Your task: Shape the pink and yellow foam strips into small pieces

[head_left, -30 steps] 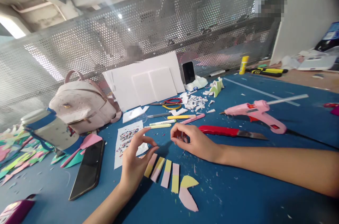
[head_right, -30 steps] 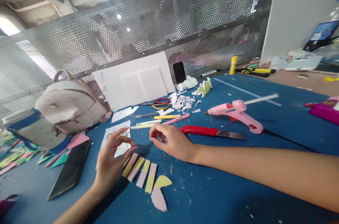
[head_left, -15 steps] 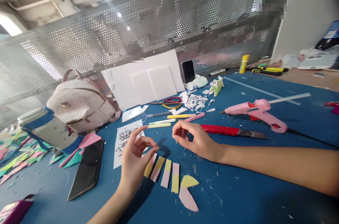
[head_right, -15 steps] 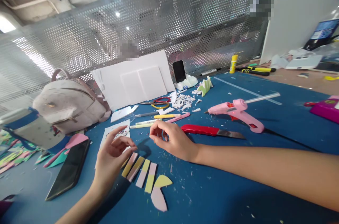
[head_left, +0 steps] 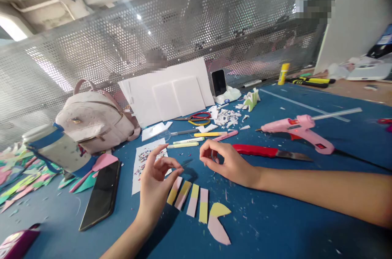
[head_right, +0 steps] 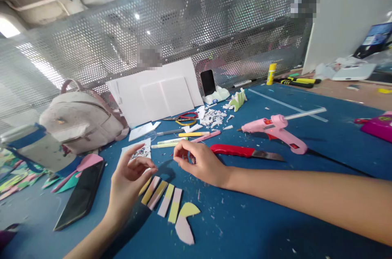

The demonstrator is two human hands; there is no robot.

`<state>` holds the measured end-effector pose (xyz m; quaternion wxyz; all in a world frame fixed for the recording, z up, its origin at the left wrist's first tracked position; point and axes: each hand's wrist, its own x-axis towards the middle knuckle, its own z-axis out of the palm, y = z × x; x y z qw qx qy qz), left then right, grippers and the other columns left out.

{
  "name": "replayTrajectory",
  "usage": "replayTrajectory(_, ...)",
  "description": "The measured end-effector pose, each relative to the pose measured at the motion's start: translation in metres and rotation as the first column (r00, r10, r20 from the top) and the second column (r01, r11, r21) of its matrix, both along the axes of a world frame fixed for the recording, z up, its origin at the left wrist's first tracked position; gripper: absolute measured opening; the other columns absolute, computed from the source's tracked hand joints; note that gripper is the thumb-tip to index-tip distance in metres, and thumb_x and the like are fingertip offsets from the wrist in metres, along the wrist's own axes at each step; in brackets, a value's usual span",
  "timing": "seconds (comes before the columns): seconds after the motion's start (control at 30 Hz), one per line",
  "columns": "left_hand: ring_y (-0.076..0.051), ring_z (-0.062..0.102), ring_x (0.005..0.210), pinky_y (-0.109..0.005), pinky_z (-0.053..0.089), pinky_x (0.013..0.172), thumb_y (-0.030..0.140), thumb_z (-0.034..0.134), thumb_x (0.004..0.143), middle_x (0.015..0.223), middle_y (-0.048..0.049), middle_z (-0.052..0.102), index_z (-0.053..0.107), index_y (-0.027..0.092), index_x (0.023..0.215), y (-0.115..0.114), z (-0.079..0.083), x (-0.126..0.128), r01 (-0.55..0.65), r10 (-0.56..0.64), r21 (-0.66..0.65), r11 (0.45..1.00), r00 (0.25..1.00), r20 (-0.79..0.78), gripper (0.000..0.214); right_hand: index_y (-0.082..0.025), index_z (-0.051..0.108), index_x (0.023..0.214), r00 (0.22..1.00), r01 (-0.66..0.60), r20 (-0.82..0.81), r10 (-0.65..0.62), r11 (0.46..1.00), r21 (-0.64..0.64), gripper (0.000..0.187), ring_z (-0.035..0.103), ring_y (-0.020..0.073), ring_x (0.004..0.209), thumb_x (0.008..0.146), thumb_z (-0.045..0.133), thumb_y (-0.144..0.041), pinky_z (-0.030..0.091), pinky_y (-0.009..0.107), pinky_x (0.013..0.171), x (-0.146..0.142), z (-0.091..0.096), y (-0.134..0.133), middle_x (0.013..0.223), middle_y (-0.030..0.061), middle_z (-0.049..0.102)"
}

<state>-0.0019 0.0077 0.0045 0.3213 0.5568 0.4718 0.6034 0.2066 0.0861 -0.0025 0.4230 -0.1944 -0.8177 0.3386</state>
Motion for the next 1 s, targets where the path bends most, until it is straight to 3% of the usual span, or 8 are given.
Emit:
replayTrajectory(0.4, -0.014, 0.065, 0.075, -0.028, 0.054, 0.080, 0.012, 0.074, 0.077, 0.074, 0.0023, 0.068, 0.050, 0.022, 0.130, -0.0009, -0.0008, 0.0000, 0.013, -0.013, 0.012, 1.000, 1.000, 0.010, 0.059, -0.019, 0.056, 0.089, 1.000, -0.002, 0.024, 0.002, 1.000, 0.019, 0.005, 0.053, 0.0111, 0.070, 0.092, 0.056, -0.015, 0.041, 0.024, 0.061, -0.0009, -0.0005, 0.0011, 0.085, -0.0007, 0.061)
replayTrajectory(0.67, -0.015, 0.067, 0.080, -0.031, 0.051, 0.087, 0.012, 0.069, 0.083, 0.079, 0.0022, 0.070, 0.049, 0.025, 0.132, -0.0047, -0.0013, -0.0004, 0.005, 0.001, 0.045, 0.999, 0.990, -0.140, 0.055, -0.019, 0.057, 0.091, 0.994, 0.010, 0.111, -0.020, 0.995, 0.095, 0.003, 0.053, 0.0098, 0.068, 0.091, 0.059, -0.017, 0.041, 0.023, 0.062, -0.0008, -0.0012, -0.0004, 0.085, -0.0016, 0.063)
replayTrajectory(1.0, -0.016, 0.070, 0.075, -0.030, 0.049, 0.083, 0.016, 0.072, 0.082, 0.074, 0.0033, 0.073, 0.062, 0.025, 0.114, -0.0089, -0.0067, 0.0039, 0.040, -0.064, -0.080, 0.996, 0.945, -0.320, 0.035, -0.019, 0.060, 0.096, 0.962, -0.183, 0.251, 0.110, 0.940, 0.287, 0.005, 0.056, 0.0117, 0.077, 0.092, 0.059, -0.016, 0.039, 0.024, 0.068, 0.0001, -0.0019, -0.0045, 0.085, -0.0005, 0.064)
